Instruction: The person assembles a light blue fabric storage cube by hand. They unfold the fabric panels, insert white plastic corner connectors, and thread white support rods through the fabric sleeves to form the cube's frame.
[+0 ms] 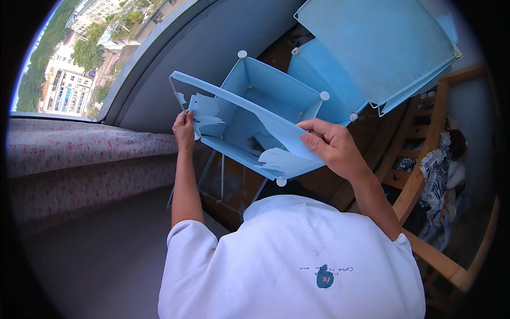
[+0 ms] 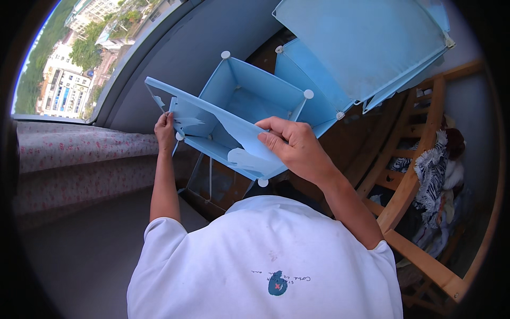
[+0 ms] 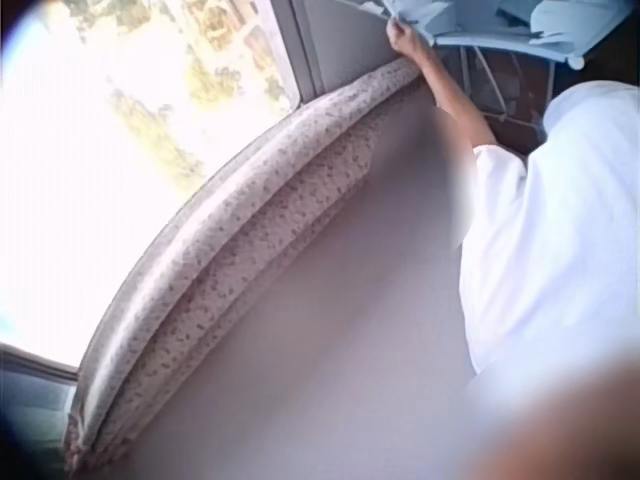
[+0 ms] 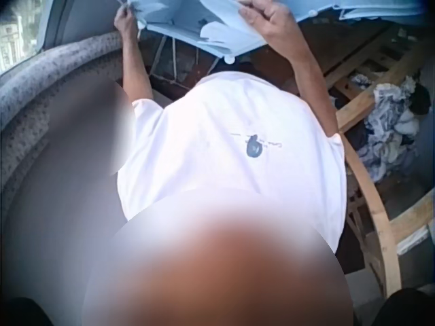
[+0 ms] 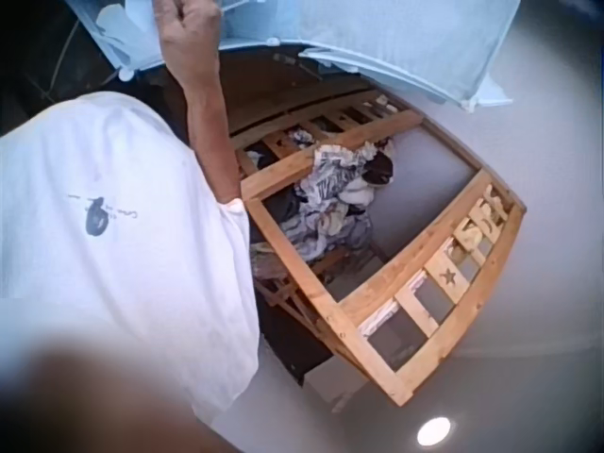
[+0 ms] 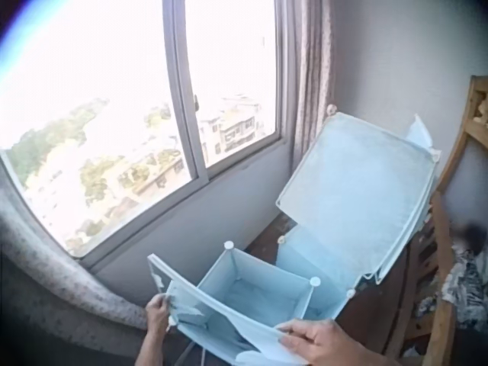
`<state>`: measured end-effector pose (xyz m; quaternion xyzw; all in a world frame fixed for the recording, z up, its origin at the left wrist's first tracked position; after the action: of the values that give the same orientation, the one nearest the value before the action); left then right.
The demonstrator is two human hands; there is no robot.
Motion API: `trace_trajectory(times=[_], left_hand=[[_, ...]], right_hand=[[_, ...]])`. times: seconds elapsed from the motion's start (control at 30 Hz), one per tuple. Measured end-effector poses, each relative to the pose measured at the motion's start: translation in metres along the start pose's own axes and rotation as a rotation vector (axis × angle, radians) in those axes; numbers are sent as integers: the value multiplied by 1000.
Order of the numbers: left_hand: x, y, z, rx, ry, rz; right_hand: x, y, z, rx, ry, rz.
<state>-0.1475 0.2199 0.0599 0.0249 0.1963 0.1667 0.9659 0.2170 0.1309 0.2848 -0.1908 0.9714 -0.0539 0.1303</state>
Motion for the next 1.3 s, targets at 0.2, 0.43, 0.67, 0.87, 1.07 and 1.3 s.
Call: trace_trajectory(times=[0.2,0.43,0.67,0.87,1.07,1.3], left_hand=[[8,5,13,114,409,113],[8,-2,33,7,316,8],[-11,-16,-33,-122,-125,-198],[-11,-7,-51,-95,-2,-206],[5,-8,-40,30,529,-3],[7,-9,-48,-258,591,162]], right_hand=[[1,2,-3,-2,-8,-24],[-2,5,4,12,-5,-8],[0,6,-1,27,27,-25],[2,5,-2,36,-14,-23],[4,3,-2,44,-6,-28],[5,2,-4,15,-38,-35]])
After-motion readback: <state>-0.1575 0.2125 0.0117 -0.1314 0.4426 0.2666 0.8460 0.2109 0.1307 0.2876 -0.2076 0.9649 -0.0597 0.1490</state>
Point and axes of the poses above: each hand's wrist, its own y-axis towards the middle knuckle, its own x-axis out of the palm, z = x × y, the point moved 2 cm from there along y, towards the middle knuckle, and after that the axes turned 4 degrees about -z, right-handed, at the moved point
